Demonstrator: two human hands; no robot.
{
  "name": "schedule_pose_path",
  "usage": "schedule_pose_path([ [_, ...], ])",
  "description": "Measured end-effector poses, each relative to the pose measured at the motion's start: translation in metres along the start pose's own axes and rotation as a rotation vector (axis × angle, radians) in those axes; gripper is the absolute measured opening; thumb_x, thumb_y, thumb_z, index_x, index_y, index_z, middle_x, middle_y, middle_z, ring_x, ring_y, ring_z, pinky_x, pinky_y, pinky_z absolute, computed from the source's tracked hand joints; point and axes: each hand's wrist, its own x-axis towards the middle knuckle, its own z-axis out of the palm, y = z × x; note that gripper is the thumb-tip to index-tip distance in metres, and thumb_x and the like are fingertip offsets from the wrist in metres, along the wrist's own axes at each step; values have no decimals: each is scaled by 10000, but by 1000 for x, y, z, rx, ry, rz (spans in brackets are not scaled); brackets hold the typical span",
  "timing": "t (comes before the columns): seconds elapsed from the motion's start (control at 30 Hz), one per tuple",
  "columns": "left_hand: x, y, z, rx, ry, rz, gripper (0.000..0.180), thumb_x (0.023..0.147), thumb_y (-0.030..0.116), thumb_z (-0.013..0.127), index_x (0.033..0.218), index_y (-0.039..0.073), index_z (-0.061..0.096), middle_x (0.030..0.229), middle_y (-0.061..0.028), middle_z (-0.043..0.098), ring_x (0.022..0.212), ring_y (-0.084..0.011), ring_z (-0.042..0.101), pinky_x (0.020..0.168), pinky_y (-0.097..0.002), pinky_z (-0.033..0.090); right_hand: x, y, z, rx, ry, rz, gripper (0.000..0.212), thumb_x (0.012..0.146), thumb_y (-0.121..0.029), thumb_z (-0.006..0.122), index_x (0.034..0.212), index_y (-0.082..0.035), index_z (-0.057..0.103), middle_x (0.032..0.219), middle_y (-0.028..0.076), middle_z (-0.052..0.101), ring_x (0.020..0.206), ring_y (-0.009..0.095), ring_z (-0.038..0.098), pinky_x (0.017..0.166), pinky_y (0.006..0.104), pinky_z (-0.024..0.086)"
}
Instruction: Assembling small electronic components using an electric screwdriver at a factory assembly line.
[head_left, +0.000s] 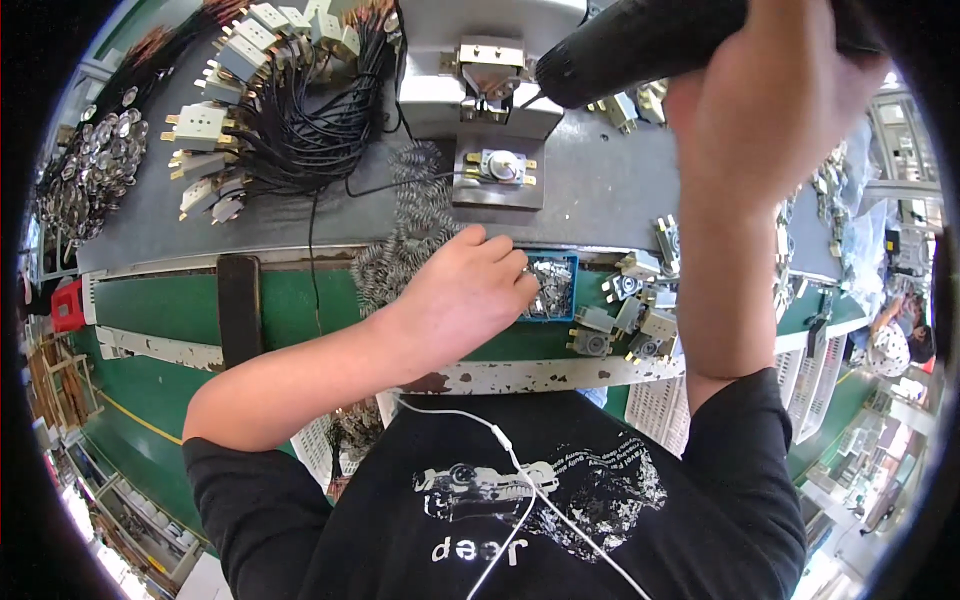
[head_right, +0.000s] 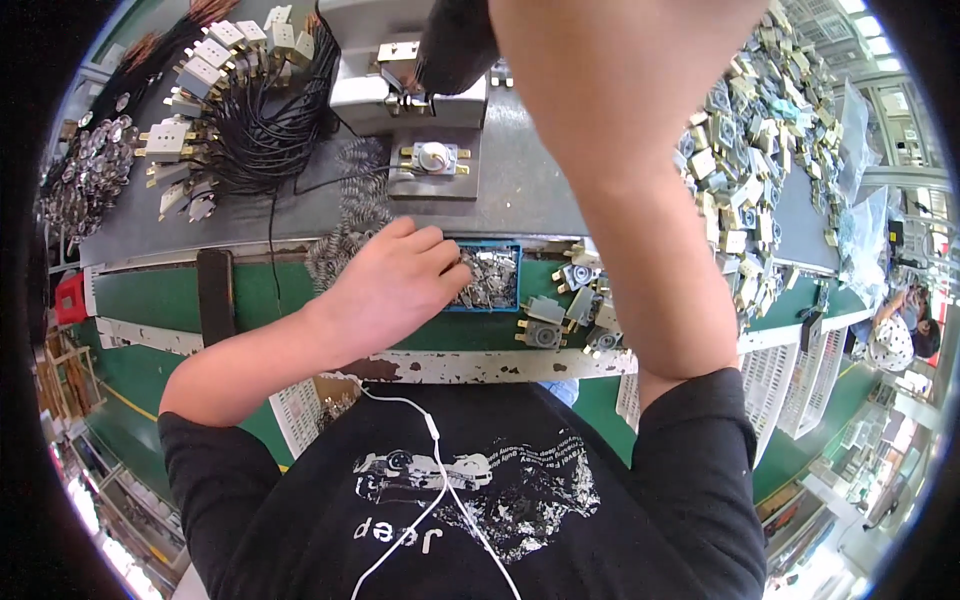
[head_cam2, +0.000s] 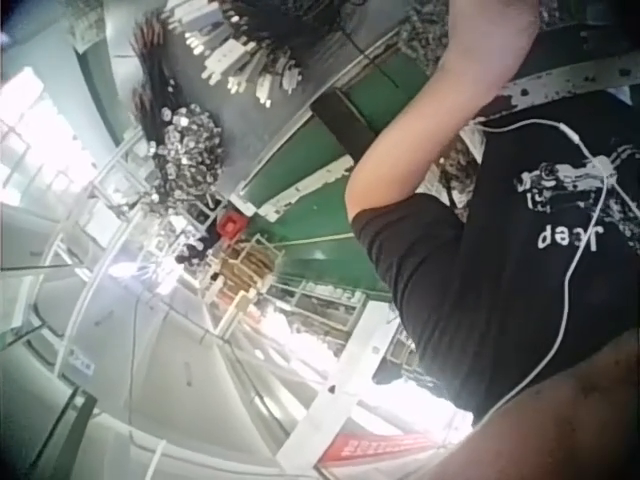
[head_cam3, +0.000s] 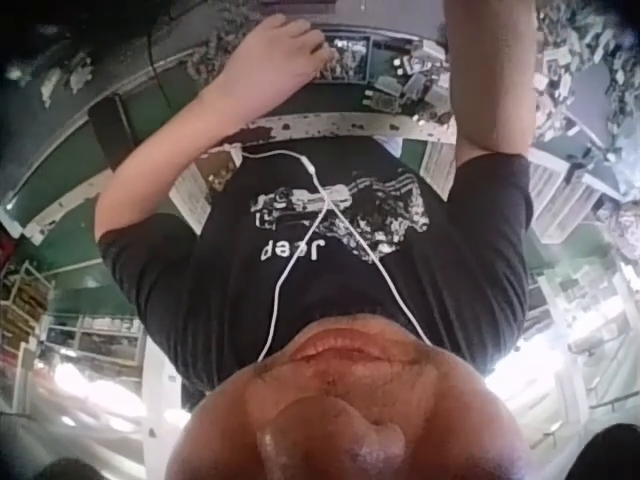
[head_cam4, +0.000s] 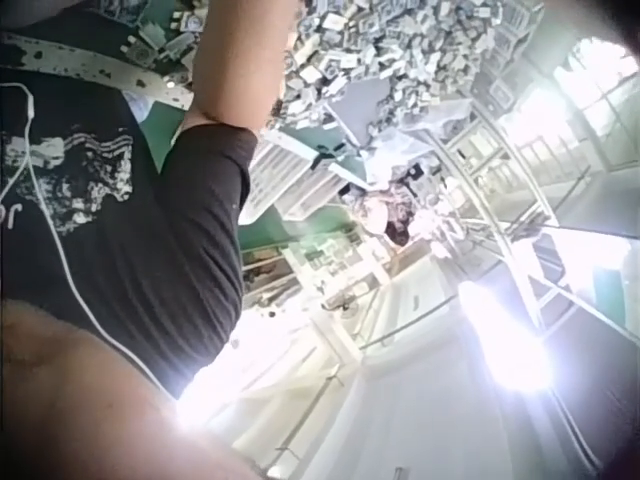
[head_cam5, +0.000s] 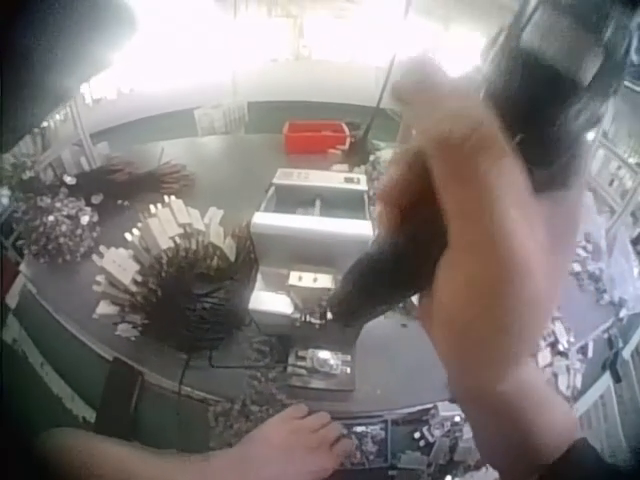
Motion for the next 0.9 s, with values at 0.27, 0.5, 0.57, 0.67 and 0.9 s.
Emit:
schedule_pose_path([
  [0.27, 0, -2, -5, -160, -47, -65, 146, 799, 107, 658, 942, 82, 655, 849, -48, 610, 866, -225, 626, 815, -370, 482, 13, -16, 72, 1018, 232, 142, 322, 908, 70, 701, 1161, 3, 514, 871, 84, 688, 587, 120, 628, 516, 264, 508],
  [0.5, -1, -4, -7, -211, 32, -40, 192, 840, 122, 633, 1021, 71, 670, 811, -68, 634, 844, -230, 660, 775, -373, 500, 10, -37, 82, 298, 250, 357, 365, 916, 69, 708, 1181, -20, 474, 879, 69, 659, 607, 105, 615, 514, 239, 503],
  [0.57, 1, -4, -8, -205, 37, -31, 184, 839, 124, 633, 1012, 70, 667, 812, -70, 635, 843, -232, 659, 776, -374, 501, 14, -16, 87, 587, 233, 172, 404, 911, 76, 710, 1203, -26, 450, 901, 71, 659, 631, 104, 619, 523, 239, 507],
  [0.67, 2, -4, -7, -202, 38, -32, 167, 837, 126, 631, 989, 64, 660, 811, -72, 634, 842, -238, 659, 779, -377, 502, 16, -9, 93, 887, 204, 0, 462, 906, 83, 713, 1236, -38, 413, 937, 75, 657, 668, 103, 625, 541, 237, 512],
  [0.9, -3, -6, -10, -206, -21, -78, 197, 836, 113, 610, 1020, 52, 645, 871, -73, 615, 880, -235, 644, 828, -377, 510, 14, -44, 93, 271, 155, 380, 486, 907, 88, 709, 1253, -50, 396, 976, 73, 650, 699, 102, 626, 563, 232, 512],
])
